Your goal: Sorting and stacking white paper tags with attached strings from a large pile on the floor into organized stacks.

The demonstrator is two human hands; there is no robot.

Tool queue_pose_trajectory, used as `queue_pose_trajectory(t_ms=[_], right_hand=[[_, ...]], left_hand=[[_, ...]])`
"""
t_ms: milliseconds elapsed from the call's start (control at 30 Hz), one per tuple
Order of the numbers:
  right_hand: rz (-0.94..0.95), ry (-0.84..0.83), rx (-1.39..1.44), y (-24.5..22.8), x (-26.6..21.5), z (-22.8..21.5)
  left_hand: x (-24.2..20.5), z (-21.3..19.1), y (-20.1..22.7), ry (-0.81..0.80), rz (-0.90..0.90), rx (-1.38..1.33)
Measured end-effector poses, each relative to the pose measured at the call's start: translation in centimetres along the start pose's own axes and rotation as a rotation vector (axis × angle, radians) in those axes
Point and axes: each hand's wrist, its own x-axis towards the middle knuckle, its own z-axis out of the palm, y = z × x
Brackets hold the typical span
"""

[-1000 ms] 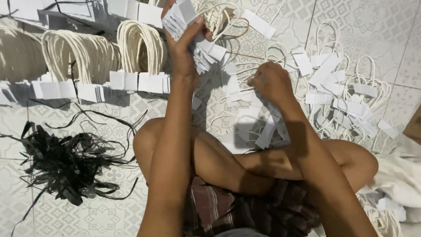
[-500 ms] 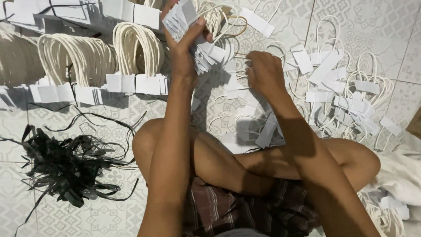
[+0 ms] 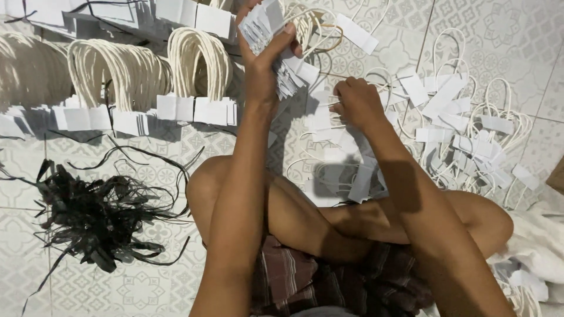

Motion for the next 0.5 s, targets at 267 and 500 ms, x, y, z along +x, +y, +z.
queue_pose_trajectory(t_ms=[267,500], right_hand=[[-0.034,0.097,0.075,-2.9,-4.0,-4.8],[0.063,0.699,0.281,-3.5,-11.1,-10.2]], left_hand=[[-0.3,-0.6,-0.5,-0.051,-0.01,0.015],[-1.7,0.2,-0.9,-0.285,-0.167,0.258]])
